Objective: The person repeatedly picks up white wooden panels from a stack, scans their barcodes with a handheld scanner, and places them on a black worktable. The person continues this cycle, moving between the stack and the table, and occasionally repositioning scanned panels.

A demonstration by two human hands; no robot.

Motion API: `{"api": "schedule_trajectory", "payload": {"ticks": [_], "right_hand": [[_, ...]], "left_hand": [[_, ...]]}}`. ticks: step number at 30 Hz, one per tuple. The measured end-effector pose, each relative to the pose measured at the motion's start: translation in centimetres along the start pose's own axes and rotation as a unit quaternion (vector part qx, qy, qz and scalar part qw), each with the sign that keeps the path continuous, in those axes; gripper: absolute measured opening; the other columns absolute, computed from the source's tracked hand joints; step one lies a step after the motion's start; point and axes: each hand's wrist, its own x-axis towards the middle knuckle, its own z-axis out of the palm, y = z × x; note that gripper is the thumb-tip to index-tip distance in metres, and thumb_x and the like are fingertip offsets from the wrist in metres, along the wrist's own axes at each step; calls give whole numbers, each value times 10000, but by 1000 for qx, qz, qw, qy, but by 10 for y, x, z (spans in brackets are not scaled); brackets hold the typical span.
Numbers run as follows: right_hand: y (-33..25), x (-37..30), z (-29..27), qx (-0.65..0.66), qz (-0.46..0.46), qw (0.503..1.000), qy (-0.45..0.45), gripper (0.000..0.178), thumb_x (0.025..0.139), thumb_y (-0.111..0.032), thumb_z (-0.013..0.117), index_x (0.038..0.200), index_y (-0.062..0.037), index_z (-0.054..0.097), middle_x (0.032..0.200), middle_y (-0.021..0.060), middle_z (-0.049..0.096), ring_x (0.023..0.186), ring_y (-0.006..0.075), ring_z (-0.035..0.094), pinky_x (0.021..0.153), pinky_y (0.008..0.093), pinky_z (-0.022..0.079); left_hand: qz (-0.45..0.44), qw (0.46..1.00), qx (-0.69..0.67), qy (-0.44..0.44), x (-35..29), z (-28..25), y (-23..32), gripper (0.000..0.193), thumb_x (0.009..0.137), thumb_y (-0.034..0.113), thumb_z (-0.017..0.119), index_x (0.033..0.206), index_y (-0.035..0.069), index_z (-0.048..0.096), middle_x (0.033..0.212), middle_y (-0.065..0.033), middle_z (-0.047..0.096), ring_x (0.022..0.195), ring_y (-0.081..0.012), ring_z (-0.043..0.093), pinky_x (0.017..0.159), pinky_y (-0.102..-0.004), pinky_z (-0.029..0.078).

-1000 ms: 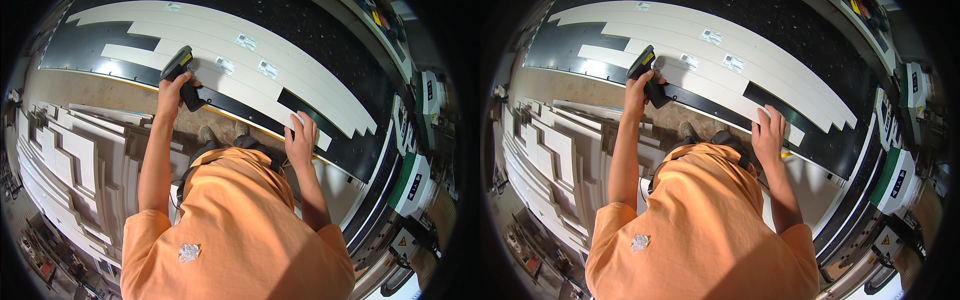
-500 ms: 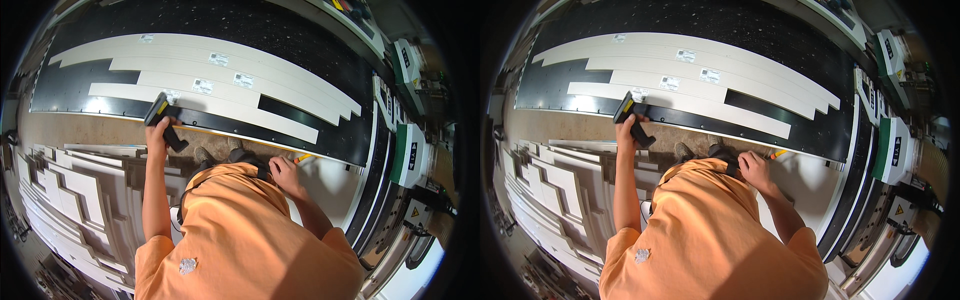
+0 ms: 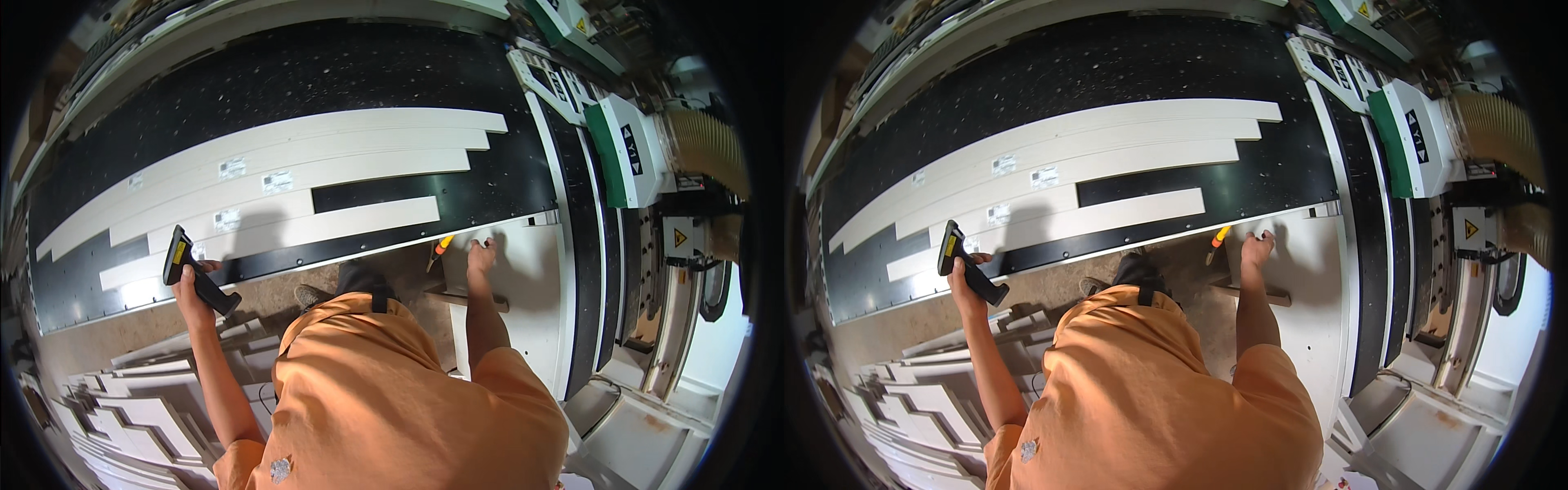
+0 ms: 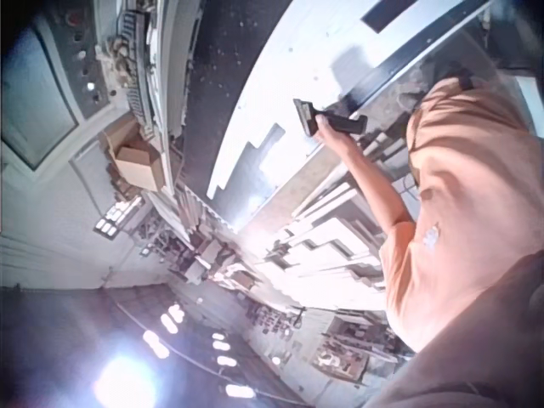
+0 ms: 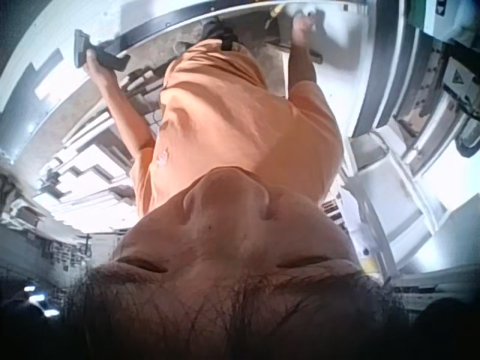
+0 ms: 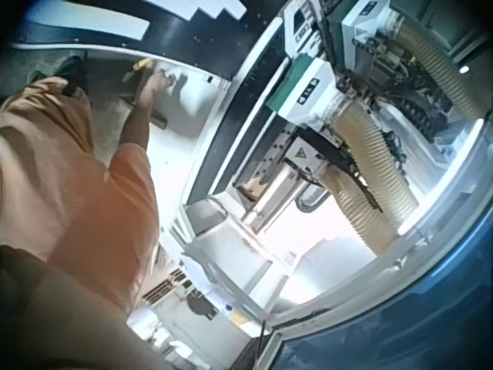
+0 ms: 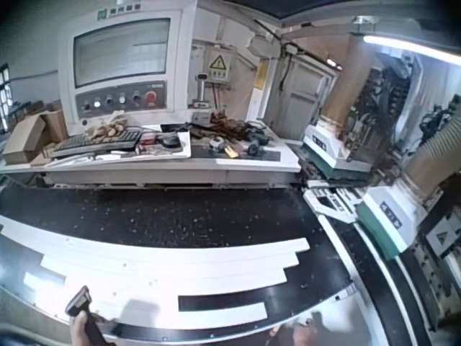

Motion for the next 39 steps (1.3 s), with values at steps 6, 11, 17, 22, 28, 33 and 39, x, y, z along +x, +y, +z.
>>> {"api": "schedule_trajectory", "payload": {"ticks": [6, 11, 17, 22, 28, 33, 39], "right_hand": [[-71, 45, -36, 276, -13, 946, 167, 400, 936, -132, 600, 1265, 86, 534, 1268, 232, 561, 1129, 345, 575, 1007, 411, 446], [-131, 66, -76, 283, -139, 923, 221, 333, 950, -85, 602, 1241, 63, 537, 1254, 205, 540, 1133, 298, 546, 979, 399, 453], [-233, 84, -81, 135, -372, 911, 116, 290, 892, -53, 667, 1174, -14, 609, 1292, 134, 576, 1193, 335, 544, 979, 422, 449], [-318, 114, -62, 92, -511, 852, 63, 205, 903, -36, 673, 1103, -7, 643, 1193, 132, 650, 1129, 327, 588, 993, 422, 458], [-408, 136, 11, 25, -626, 779, -41, 282, 845, -95, 742, 1099, -9, 654, 1194, 101, 644, 1174, 329, 552, 996, 426, 460], [-483, 155, 85, -73, -661, 743, -79, 395, 873, -203, 738, 1188, 12, 636, 1380, 123, 550, 1299, 323, 488, 1073, 440, 440], [-565, 144, 155, -111, -682, 715, -111, 527, 882, -250, 731, 1313, 7, 569, 1453, 148, 494, 1380, 327, 428, 1137, 449, 384]], "left_hand": [[4, 999, 46, -10, 33, 65, 3, 451, 990, 432, 567, 1049, -13, 610, 827, -105, 661, 935, -273, 682, 963, -401, 435], [-8, 996, 81, 23, 64, 108, -5, 471, 1001, 452, 567, 1049, -14, 617, 866, -101, 692, 1017, -255, 687, 949, -368, 425], [-11, 997, 64, 42, 100, 157, -14, 466, 980, 430, 615, 1111, -15, 646, 1074, -166, 746, 776, -87, 588, 640, -206, 468], [-25, 994, 93, 59, 117, 177, -16, 489, 981, 403, 613, 1178, -44, 647, 1014, -128, 737, 799, -76, 581, 640, -216, 468], [-32, 991, 35, 125, 129, 192, -28, 369, 1002, 261, 610, 1170, -64, 650, 919, -57, 673, 774, -91, 547, 699, -236, 442], [-24, 987, 65, 143, 131, 194, -31, 351, 992, 257, 609, 1108, -68, 671, 945, -76, 699, 793, -98, 540, 729, -266, 437], [-32, 983, 91, 154, 130, 196, -29, 346, 976, 256, 608, 1065, -71, 676, 942, -87, 710, 796, -109, 531, 748, -283, 426]]}}
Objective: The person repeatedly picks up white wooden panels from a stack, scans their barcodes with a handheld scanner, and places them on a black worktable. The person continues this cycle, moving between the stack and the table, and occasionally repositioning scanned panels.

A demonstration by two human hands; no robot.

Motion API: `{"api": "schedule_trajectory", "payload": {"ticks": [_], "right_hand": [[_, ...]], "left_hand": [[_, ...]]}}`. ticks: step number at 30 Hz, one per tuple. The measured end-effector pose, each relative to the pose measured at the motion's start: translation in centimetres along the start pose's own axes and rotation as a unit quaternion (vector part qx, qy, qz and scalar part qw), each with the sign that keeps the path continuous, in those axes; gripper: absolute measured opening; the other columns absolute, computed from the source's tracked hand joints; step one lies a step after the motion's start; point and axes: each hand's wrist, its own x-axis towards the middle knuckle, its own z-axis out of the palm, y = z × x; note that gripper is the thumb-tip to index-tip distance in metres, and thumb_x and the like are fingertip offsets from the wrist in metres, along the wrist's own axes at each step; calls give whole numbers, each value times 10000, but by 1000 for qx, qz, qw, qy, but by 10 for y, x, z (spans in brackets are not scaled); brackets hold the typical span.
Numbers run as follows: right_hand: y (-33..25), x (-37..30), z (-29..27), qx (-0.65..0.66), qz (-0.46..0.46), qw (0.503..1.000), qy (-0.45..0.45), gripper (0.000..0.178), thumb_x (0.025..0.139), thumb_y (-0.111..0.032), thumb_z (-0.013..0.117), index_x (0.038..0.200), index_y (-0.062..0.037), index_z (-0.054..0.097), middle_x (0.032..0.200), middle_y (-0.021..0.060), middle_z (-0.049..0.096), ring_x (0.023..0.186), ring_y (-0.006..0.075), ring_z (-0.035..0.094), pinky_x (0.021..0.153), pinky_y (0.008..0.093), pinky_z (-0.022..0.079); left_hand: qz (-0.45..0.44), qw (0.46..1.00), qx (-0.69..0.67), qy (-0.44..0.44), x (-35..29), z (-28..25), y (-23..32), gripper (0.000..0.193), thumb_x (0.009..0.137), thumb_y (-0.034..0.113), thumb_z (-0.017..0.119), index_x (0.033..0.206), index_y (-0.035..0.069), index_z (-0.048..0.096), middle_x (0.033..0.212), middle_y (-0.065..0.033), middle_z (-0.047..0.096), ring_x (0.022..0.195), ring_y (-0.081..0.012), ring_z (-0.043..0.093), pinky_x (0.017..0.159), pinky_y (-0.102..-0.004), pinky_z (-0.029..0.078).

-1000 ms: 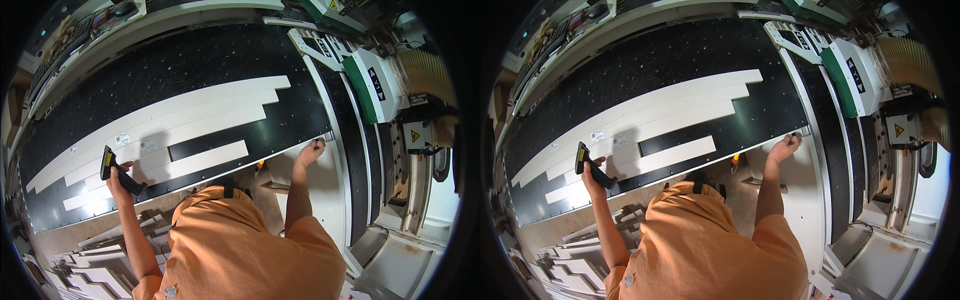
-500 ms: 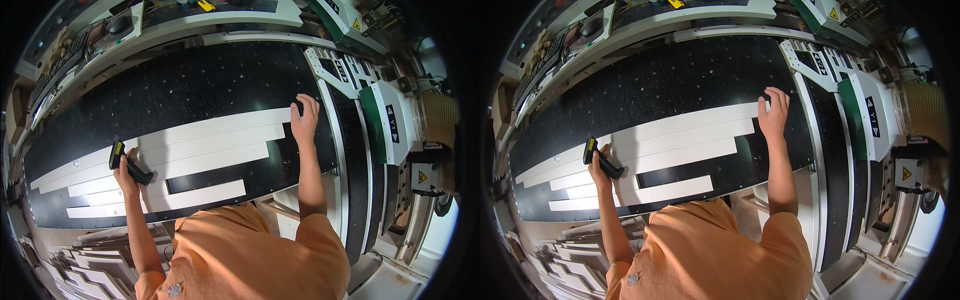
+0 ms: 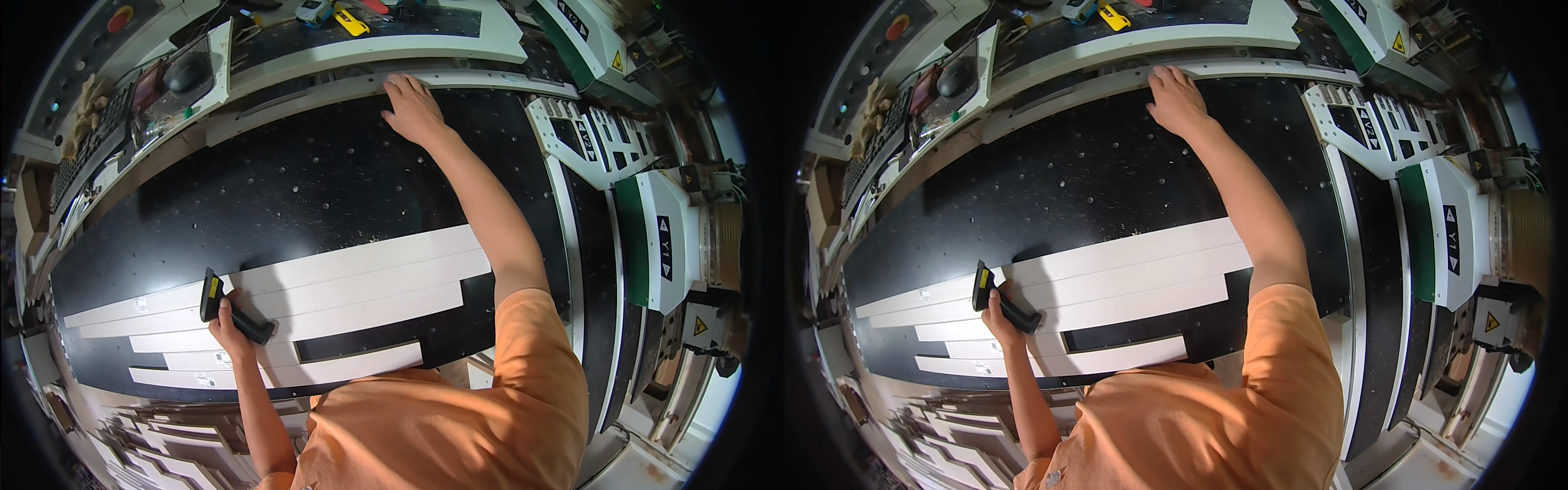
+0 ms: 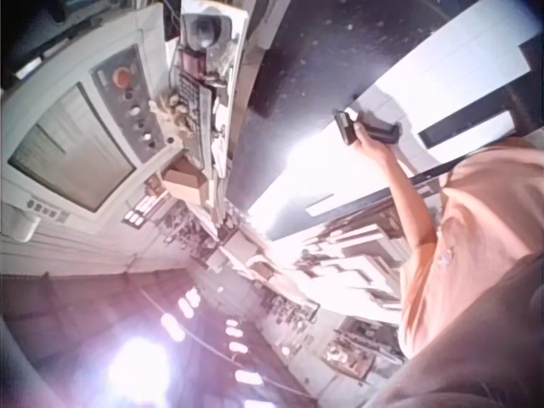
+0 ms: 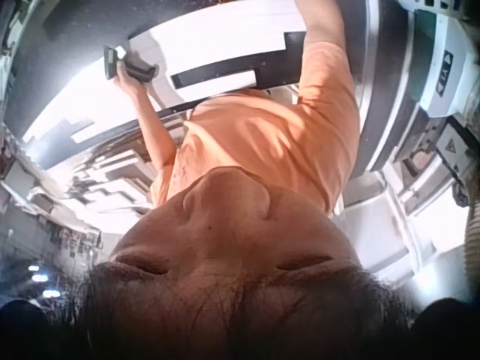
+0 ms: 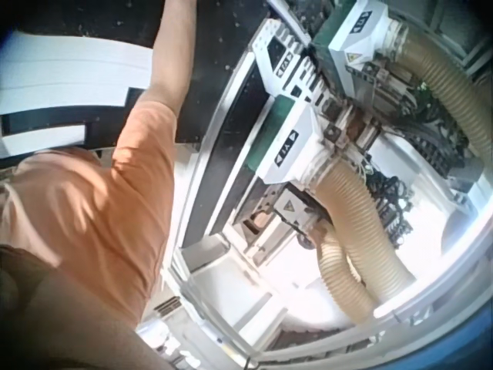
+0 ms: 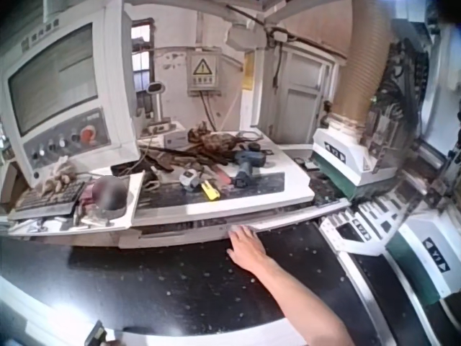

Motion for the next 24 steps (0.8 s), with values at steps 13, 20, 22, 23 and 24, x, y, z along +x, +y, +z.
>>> {"api": "schedule_trajectory", "payload": {"ticks": [13, 20, 22, 23, 24], "right_hand": [[-105, 92, 67, 14, -41, 999, -33, 565, 915, -347, 680, 1401, -98, 538, 1470, 180, 471, 1385, 382, 432, 1185, 503, 328], [-130, 90, 78, 41, -64, 995, -62, 451, 961, -309, 624, 1369, -125, 569, 1374, 164, 569, 1339, 372, 480, 1160, 504, 355], [-133, 66, 67, 37, -138, 989, -26, 390, 964, -237, 609, 1338, -126, 610, 1361, 130, 575, 1263, 367, 514, 1108, 478, 404], [-134, 51, 58, 105, -127, 986, -26, 379, 959, -190, 610, 1333, -132, 626, 1338, 131, 569, 1238, 370, 514, 1073, 459, 437], [-134, 32, 46, 119, -142, 982, -45, 380, 979, -191, 581, 1355, -155, 618, 1303, 151, 556, 1202, 377, 525, 1057, 463, 458]], "left_hand": [[2, 1000, 26, -9, -2, 2, 5, 317, 969, 258, 618, 1055, -42, 674, 939, -97, 742, 746, -82, 535, 678, -241, 430], [-20, 999, 28, 8, -4, 4, 10, 309, 931, 225, 673, 1050, -57, 721, 890, -54, 726, 772, -95, 567, 712, -256, 455], [-5, 1000, -1, 12, -4, 6, 8, 302, 924, 237, 680, 1019, -45, 735, 878, -38, 715, 768, -94, 565, 698, -256, 453], [-20, 1000, 4, 8, -4, 4, 9, 308, 919, 245, 685, 1009, -45, 737, 877, -40, 714, 760, -99, 565, 689, -261, 455], [-33, 999, 21, 4, -4, 4, 9, 315, 914, 254, 691, 999, -46, 738, 877, -42, 712, 753, -103, 566, 680, -265, 456]]}}
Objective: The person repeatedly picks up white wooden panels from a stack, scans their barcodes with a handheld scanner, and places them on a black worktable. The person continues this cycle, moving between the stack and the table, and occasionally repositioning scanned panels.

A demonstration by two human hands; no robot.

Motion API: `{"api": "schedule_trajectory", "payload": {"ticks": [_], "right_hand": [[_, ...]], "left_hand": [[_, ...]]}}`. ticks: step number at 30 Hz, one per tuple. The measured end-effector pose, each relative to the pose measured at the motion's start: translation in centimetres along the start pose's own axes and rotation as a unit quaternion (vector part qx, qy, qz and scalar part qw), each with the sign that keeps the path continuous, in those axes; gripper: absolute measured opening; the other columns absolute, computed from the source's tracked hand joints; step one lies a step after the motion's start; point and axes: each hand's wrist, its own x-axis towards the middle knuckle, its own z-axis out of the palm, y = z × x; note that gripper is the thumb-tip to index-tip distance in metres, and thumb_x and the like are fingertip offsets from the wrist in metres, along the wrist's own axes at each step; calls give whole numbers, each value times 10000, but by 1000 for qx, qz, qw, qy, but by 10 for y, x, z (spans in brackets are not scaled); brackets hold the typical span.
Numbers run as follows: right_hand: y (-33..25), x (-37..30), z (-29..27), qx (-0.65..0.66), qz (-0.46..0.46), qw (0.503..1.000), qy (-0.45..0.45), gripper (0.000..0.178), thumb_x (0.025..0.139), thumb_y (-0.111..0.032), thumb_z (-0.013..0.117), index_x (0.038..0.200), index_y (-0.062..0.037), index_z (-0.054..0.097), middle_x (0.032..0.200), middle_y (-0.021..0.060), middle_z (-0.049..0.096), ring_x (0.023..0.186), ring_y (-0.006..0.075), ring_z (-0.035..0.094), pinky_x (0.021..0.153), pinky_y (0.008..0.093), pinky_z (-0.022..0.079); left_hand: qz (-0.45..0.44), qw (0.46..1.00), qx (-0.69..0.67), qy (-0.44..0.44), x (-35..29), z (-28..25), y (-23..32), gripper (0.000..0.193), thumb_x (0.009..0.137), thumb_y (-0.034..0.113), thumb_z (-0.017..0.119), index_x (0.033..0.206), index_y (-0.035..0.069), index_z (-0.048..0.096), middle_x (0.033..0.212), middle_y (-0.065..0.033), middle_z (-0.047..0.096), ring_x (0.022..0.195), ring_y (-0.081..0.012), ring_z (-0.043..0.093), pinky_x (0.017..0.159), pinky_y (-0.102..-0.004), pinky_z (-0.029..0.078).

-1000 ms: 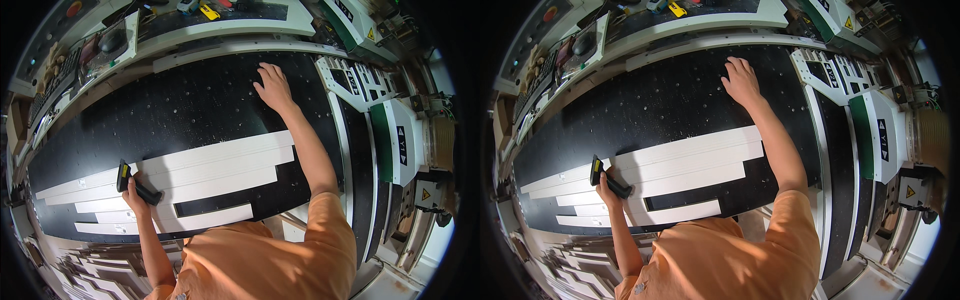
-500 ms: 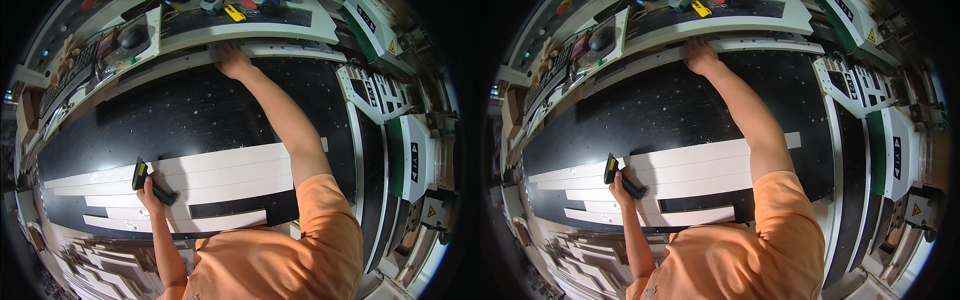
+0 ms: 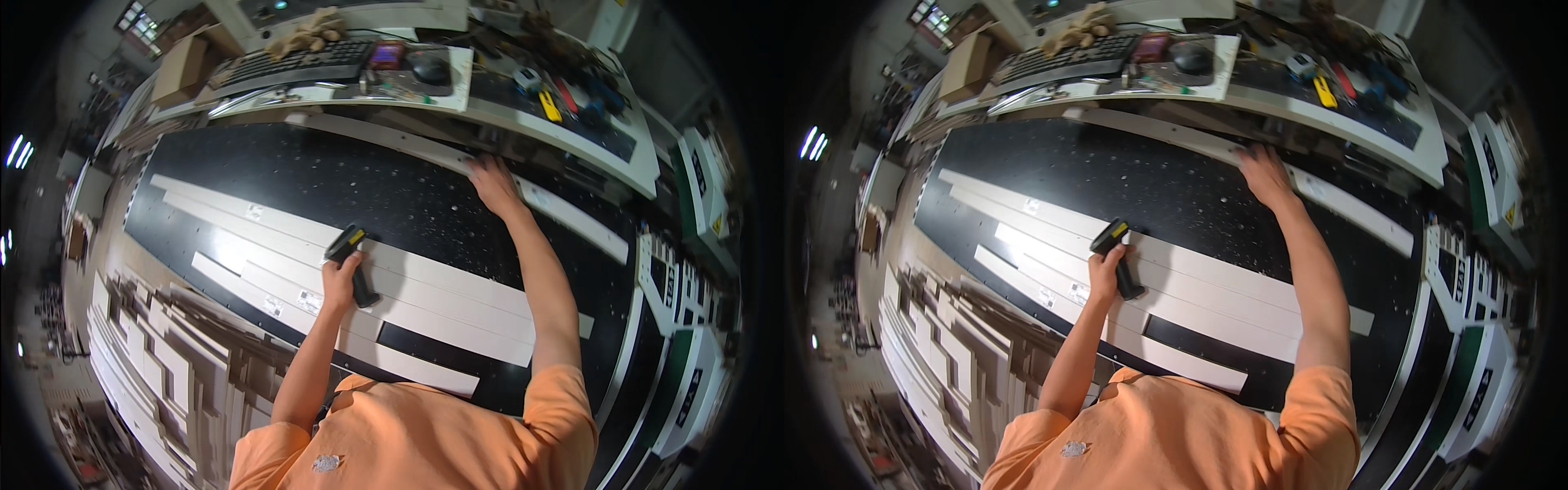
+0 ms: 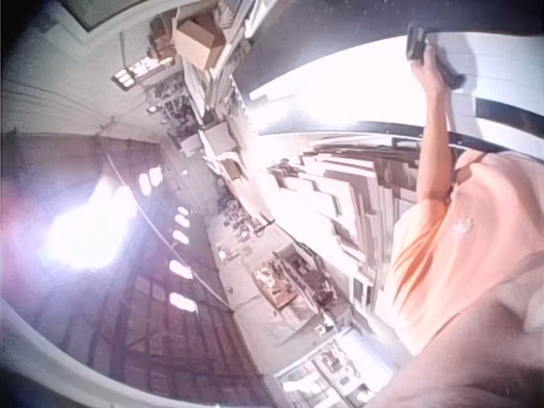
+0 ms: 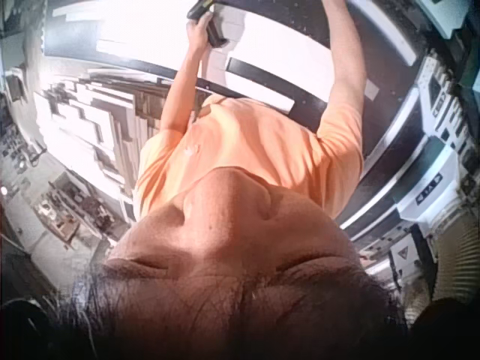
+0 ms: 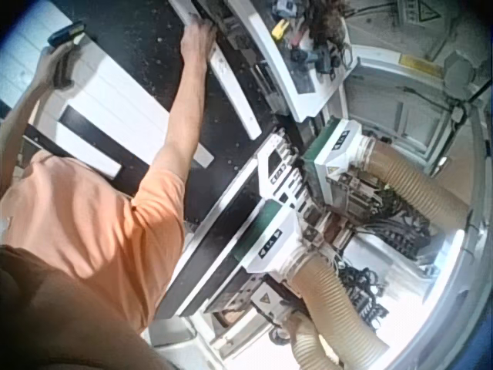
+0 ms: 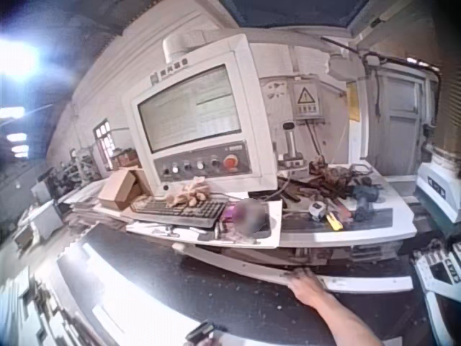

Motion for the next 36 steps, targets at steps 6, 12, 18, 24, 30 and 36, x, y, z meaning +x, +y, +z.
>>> {"api": "schedule_trajectory", "payload": {"ticks": [6, 12, 18, 24, 30, 36], "right_hand": [[-76, -77, -56, 132, -22, 989, -62, 386, 915, -128, 705, 1294, -65, 670, 1121, 147, 568, 1040, 359, 544, 910, 434, 489], [-175, -125, -93, 154, -160, 973, -55, 419, 890, -145, 726, 1288, -35, 653, 1136, 179, 551, 1039, 361, 545, 895, 439, 497], [-223, -105, -45, 320, -176, 919, -149, 579, 957, -275, 674, 1401, 52, 498, 1363, 216, 485, 1273, 367, 451, 1096, 446, 395], [-202, -43, 15, 211, -109, 961, -144, 842, 885, -465, 751, 1495, 2, 407, 1481, 183, 423, 1368, 334, 392, 1153, 451, 339], [-113, -10, 34, 56, -173, 983, 1, 513, 857, -427, 748, 1168, -35, 632, 1131, 135, 552, 1102, 318, 531, 953, 446, 478], [-18, -6, 1, -24, 24, 999, 14, 557, 848, -432, 738, 1191, -1, 660, 1267, 198, 573, 1221, 386, 503, 1031, 496, 454]], "left_hand": [[-17, 995, -57, -82, -7, -1, 12, 387, 947, 221, 665, 1201, -70, 648, 1055, -117, 735, 909, -151, 622, 835, -293, 511], [-36, 988, -116, -92, -38, -2, 29, 386, 910, 252, 696, 1181, -15, 630, 954, -55, 696, 828, -117, 610, 700, -279, 511], [-35, 969, -216, 119, -57, -54, 8, 328, 880, 266, 721, 1042, -18, 691, 868, -48, 660, 779, -138, 612, 721, -285, 492], [-33, 970, -192, 143, -52, -85, -24, 286, 880, 321, 722, 905, 43, 658, 766, -2, 609, 690, -137, 613, 672, -276, 502], [-8, 962, -259, 85, -41, -92, -40, 407, 896, 366, 696, 1076, 11, 615, 922, -74, 638, 765, -213, 652, 656, -363, 578], [-16, 976, -190, 106, -41, -102, -47, 441, 900, 434, 688, 1070, 37, 596, 897, -38, 576, 794, -182, 595, 607, -347, 541]]}}
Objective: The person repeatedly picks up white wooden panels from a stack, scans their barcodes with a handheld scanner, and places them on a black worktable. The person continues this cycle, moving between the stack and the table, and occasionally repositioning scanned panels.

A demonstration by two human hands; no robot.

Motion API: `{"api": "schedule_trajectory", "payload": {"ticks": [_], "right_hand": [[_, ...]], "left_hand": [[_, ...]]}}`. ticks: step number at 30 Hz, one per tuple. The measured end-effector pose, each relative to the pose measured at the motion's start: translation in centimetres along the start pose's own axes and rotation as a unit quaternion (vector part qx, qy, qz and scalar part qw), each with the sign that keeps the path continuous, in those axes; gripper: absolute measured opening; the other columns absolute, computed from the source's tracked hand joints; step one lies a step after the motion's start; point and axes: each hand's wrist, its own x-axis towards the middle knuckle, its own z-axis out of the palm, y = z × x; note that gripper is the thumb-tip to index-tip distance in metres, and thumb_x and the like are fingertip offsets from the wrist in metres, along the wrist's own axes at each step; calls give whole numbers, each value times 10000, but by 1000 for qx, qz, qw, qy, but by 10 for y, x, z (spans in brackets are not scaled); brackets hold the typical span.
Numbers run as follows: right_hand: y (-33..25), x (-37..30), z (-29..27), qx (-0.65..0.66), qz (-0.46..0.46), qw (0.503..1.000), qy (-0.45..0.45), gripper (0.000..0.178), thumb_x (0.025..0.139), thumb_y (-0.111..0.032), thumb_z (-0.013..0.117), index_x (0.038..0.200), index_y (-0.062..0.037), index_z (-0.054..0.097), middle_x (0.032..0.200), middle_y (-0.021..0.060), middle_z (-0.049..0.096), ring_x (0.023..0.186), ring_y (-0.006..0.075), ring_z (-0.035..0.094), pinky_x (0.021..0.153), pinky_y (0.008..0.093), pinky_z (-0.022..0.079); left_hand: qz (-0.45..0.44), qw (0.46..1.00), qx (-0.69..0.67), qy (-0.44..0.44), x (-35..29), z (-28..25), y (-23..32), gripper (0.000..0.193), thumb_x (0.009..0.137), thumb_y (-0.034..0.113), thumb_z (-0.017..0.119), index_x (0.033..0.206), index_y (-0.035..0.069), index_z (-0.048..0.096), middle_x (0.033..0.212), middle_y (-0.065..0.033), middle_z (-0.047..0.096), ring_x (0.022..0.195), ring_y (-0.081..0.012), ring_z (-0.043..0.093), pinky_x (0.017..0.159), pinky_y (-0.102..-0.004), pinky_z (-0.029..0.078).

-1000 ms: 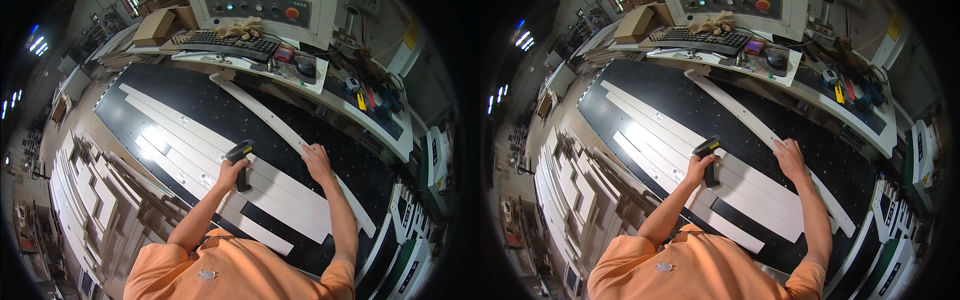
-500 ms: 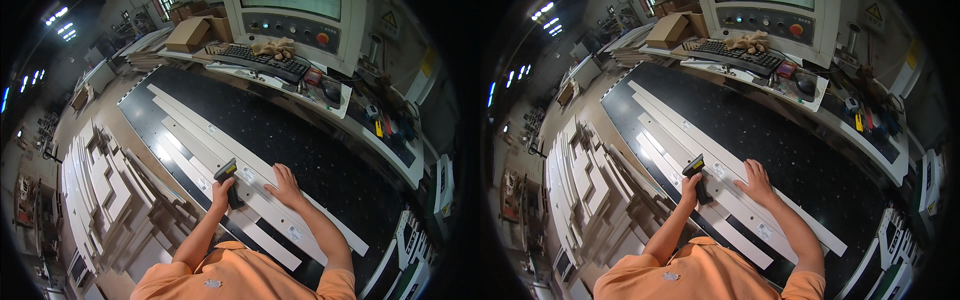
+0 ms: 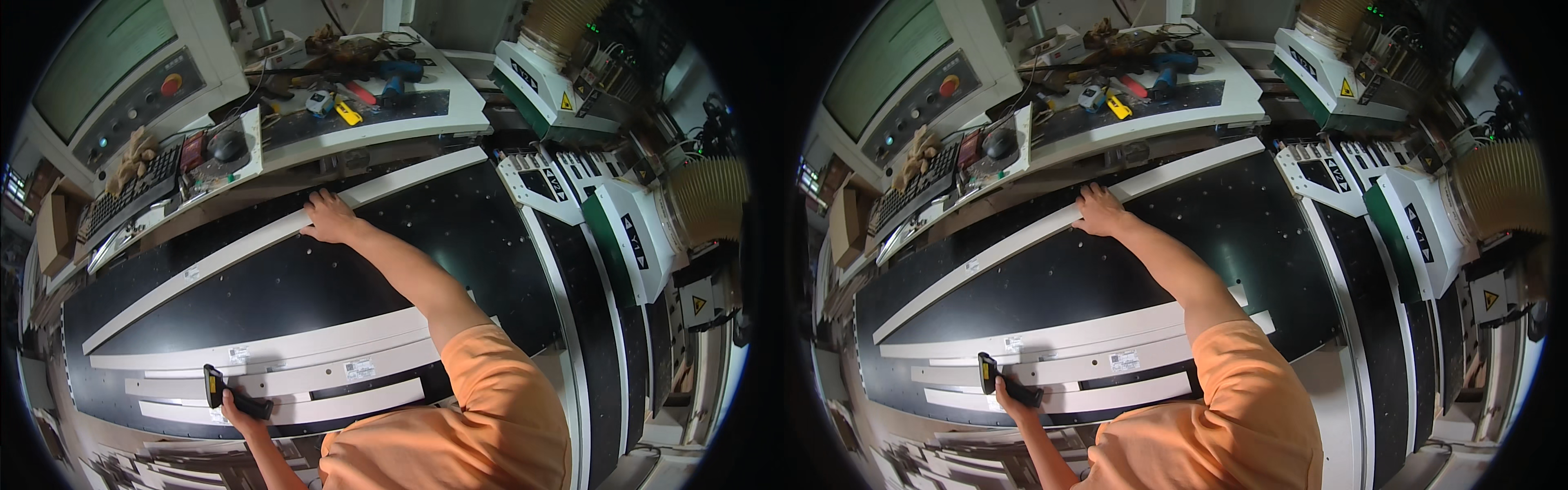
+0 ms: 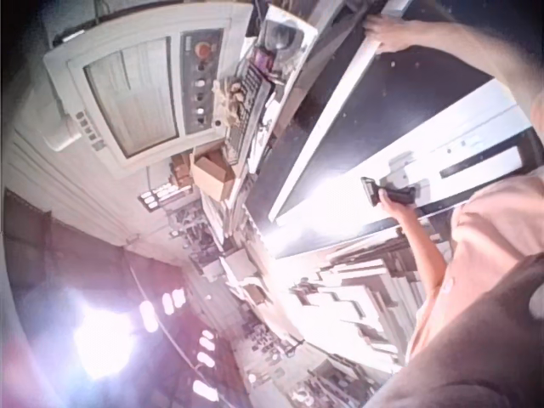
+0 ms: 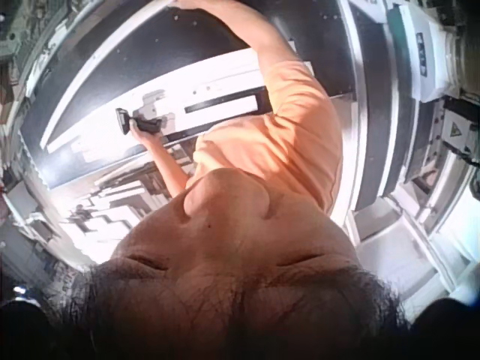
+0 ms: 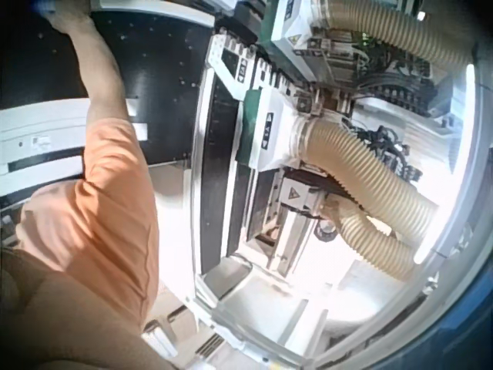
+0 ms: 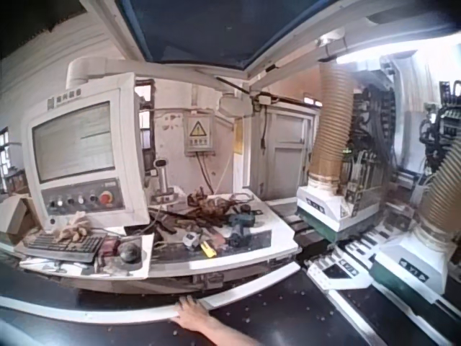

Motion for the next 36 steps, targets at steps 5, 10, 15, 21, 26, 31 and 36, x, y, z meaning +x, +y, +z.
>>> {"api": "schedule_trajectory", "payload": {"ticks": [5, 10, 15, 21, 26, 31, 36], "right_hand": [[41, 2, -2, -36, 32, 996, 72, 555, 811, -453, 767, 1114, 8, 705, 1259, 215, 581, 1246, 419, 509, 1077, 516, 438], [71, 34, -6, -31, 152, 988, -6, 570, 853, -435, 749, 1216, -2, 671, 1374, 199, 559, 1329, 388, 490, 1104, 512, 419], [112, 29, -23, -14, 149, 988, -39, 500, 902, -458, 692, 1268, -118, 671, 1372, 122, 588, 1299, 329, 530, 1051, 456, 457], [145, 3, -28, -140, 127, 981, -37, 461, 948, -473, 650, 1090, -37, 688, 1153, 129, 644, 1110, 328, 608, 908, 469, 517], [124, 5, -35, -125, 129, 982, 49, 359, 879, -357, 756, 1041, -42, 702, 1035, 169, 658, 1018, 388, 616, 866, 500, 517], [77, -7, -13, -39, 365, 907, 206, 603, 932, -312, 716, 1371, 26, 476, 1305, 216, 524, 1242, 417, 501, 997, 505, 463], [80, -4, 28, 375, 441, 793, 188, 683, 970, -209, 655, 1499, 75, 331, 1378, 267, 547, 1136, 333, 654, 1018, 440, 473]], "left_hand": [[-32, 999, -1, 2, 4, -7, -5, 471, 893, 516, 684, 1152, 133, 594, 973, -17, 594, 939, -190, 612, 746, -409, 541], [-59, 998, 0, -9, 11, -17, -7, 470, 912, 523, 658, 1173, 136, 599, 971, -21, 602, 923, -200, 625, 723, -403, 563], [-62, 998, 18, 4, 11, -18, -3, 452, 925, 522, 644, 1153, 133, 609, 953, -13, 604, 884, -200, 638, 676, -396, 578], [-89, 996, -23, -13, 4, -9, 2, 400, 920, 478, 666, 1082, 114, 630, 952, -35, 626, 863, -214, 649, 692, -405, 584], [-41, 999, 17, 6, -1, 1, 6, 316, 894, 344, 693, 1012, 57, 634, 850, -62, 642, 629, -187, 635, 502, -353, 577], [-43, 999, 12, -13, -6, 11, 15, 365, 902, 291, 676, 1080, -20, 609, 813, -79, 633, 581, -159, 615, 512, -326, 566], [-63, 998, 24, 0, -4, 17, 20, 330, 896, 260, 698, 1048, -32, 667, 860, -54, 656, 687, -131, 601, 595, -293, 499]]}}
